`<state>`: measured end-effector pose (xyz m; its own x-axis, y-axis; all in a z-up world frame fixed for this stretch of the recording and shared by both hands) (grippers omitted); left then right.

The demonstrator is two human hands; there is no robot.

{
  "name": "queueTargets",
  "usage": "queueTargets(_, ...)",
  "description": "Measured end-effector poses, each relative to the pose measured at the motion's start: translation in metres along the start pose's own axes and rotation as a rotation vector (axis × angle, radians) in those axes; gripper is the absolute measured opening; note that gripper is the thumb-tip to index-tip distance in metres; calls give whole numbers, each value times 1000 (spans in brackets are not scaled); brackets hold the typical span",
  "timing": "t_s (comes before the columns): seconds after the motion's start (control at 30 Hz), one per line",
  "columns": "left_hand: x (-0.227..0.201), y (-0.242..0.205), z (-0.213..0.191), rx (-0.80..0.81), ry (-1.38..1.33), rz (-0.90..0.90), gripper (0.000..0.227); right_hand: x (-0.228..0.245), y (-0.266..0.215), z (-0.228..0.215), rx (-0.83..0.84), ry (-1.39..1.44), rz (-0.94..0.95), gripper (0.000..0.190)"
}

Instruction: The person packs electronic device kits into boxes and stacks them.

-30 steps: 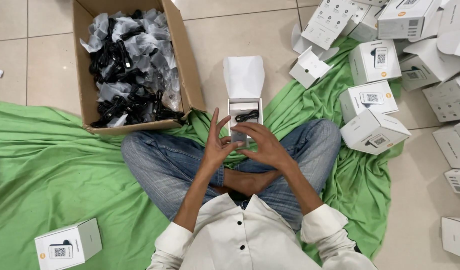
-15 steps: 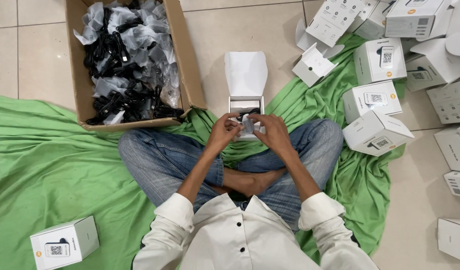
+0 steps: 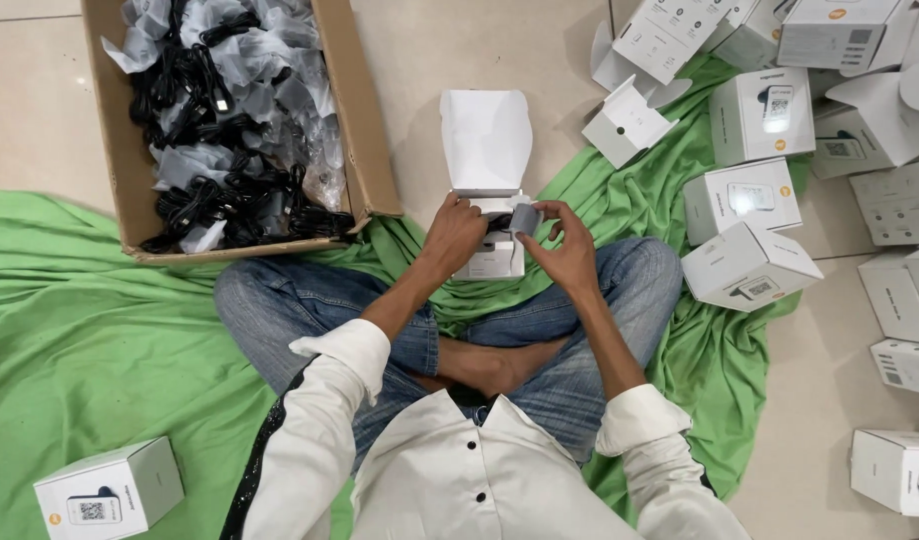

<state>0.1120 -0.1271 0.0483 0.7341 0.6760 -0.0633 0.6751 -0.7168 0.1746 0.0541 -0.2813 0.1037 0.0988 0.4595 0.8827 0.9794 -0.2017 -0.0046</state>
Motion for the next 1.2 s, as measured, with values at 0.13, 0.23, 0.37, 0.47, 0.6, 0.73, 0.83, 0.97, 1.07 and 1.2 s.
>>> queueTargets(0.13,-2,1,9,101,54,46,10,2,-6,0,32,-32,-29,54)
queueTargets(0.23,1,-3,2,125,86,46,10,20,-7,6,102,-151,-117,52)
queueTargets(0.37,12,0,-56,104,-119,-54,9,40,-6,30,242,-369,-297,48)
queueTargets(0.47,40,2,-80,79,-356,-321,18,37,3,57,356,-436,-321,47)
queueTargets(0.6,51,1,-49,-179,-399,-153,54,28,17,75,414,-483,-298,49)
queueTargets(0.73,52,2,-17,59,-418,-155,54,27,22,73,354,-484,-293,51)
queueTargets(0.83,43,3,-30,155,-419,-150,69,24,19,71,315,-467,-312,51)
queueTargets(0.97,27,-6,-41,323,-365,-156,123,20,19,69,288,-420,-299,49)
queueTargets(1.07,20,-9,-30,230,-293,-167,121,13,19,71,261,-419,-282,50)
queueTargets(1.2,16,-8,-19,121,-222,-185,109,20,21,71,216,-421,-280,48)
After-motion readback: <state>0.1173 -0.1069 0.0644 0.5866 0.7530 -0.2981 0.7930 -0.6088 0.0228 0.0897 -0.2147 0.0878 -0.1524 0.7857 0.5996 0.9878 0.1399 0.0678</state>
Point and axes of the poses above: each hand's wrist, its own y-axis towards the middle knuckle, its own z-axis out of the palm, x = y × z, the point moved 9 cm from there along y, towards the middle knuckle, and after that the axes turned 10 degrees about y, right-handed, at the moved point
